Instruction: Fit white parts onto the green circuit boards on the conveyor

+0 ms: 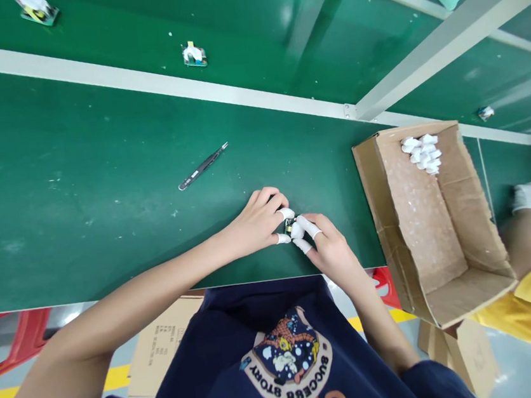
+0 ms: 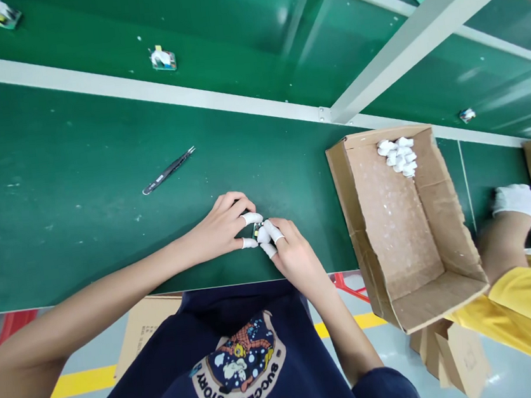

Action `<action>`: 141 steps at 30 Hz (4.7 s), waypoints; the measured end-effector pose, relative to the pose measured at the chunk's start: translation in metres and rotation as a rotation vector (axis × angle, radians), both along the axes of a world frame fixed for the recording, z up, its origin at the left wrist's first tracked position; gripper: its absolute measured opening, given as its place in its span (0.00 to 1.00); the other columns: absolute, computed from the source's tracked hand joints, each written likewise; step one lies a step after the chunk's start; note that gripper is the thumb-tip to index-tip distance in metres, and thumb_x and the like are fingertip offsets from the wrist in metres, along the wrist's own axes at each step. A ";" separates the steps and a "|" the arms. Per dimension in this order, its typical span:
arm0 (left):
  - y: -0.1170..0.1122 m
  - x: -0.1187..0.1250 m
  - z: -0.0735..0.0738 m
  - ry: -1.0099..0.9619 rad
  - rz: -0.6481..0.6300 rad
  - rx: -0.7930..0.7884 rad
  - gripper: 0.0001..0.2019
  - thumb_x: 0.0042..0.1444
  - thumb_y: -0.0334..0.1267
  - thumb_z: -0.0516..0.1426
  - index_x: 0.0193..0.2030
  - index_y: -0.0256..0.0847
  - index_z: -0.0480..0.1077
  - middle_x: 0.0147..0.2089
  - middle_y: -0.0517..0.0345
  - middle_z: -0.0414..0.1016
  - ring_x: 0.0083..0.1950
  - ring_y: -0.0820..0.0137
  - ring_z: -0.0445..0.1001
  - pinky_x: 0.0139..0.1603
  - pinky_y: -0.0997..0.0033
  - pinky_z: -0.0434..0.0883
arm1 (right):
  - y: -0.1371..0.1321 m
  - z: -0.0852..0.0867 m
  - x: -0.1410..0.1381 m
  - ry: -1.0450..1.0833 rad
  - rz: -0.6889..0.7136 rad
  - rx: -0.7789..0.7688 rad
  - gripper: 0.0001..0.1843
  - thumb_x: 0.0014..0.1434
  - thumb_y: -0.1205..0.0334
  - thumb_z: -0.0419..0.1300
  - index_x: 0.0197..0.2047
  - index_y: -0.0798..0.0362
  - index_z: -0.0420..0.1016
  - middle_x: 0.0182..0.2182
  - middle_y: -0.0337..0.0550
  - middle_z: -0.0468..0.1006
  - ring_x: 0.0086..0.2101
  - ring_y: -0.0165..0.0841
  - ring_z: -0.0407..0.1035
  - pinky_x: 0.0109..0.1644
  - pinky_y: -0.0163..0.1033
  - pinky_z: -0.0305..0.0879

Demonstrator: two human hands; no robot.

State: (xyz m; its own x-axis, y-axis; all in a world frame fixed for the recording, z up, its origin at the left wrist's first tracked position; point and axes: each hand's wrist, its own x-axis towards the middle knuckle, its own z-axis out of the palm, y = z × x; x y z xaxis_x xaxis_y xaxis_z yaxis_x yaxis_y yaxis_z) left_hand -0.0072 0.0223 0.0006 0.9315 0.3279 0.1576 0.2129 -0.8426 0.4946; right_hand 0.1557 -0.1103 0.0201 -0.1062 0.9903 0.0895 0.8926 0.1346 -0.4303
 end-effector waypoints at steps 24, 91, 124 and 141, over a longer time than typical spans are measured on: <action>-0.002 0.001 -0.003 -0.008 0.006 0.099 0.12 0.54 0.38 0.62 0.41 0.32 0.69 0.48 0.44 0.68 0.54 0.54 0.59 0.51 0.55 0.62 | 0.000 -0.006 -0.011 0.186 -0.184 0.061 0.25 0.61 0.59 0.59 0.60 0.51 0.61 0.52 0.53 0.68 0.53 0.43 0.64 0.56 0.52 0.66; -0.006 0.003 -0.003 -0.018 0.003 0.061 0.12 0.54 0.39 0.62 0.40 0.31 0.71 0.49 0.45 0.68 0.55 0.53 0.59 0.53 0.54 0.61 | -0.009 -0.017 0.012 0.306 -0.157 0.142 0.17 0.57 0.58 0.65 0.50 0.48 0.73 0.43 0.46 0.73 0.43 0.39 0.67 0.47 0.47 0.67; -0.006 0.004 -0.002 -0.003 0.031 0.012 0.15 0.54 0.41 0.62 0.43 0.33 0.69 0.49 0.46 0.68 0.56 0.55 0.59 0.53 0.55 0.60 | 0.007 -0.025 -0.009 0.302 -0.246 0.186 0.04 0.61 0.62 0.60 0.41 0.49 0.74 0.38 0.43 0.74 0.40 0.38 0.66 0.44 0.47 0.65; -0.005 0.003 -0.001 -0.007 0.026 -0.031 0.13 0.55 0.40 0.61 0.43 0.35 0.69 0.50 0.46 0.68 0.56 0.55 0.58 0.54 0.54 0.60 | -0.002 -0.023 0.012 0.366 -0.168 0.130 0.16 0.59 0.57 0.62 0.51 0.46 0.73 0.44 0.45 0.76 0.44 0.40 0.69 0.47 0.50 0.68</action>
State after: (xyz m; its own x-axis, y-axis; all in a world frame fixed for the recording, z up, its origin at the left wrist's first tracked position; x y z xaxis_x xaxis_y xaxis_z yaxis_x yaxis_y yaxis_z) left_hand -0.0040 0.0172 -0.0007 0.9215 0.3567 0.1535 0.2308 -0.8210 0.5221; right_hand 0.1676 -0.1120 -0.0028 0.1175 0.9692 0.2162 0.6982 0.0742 -0.7121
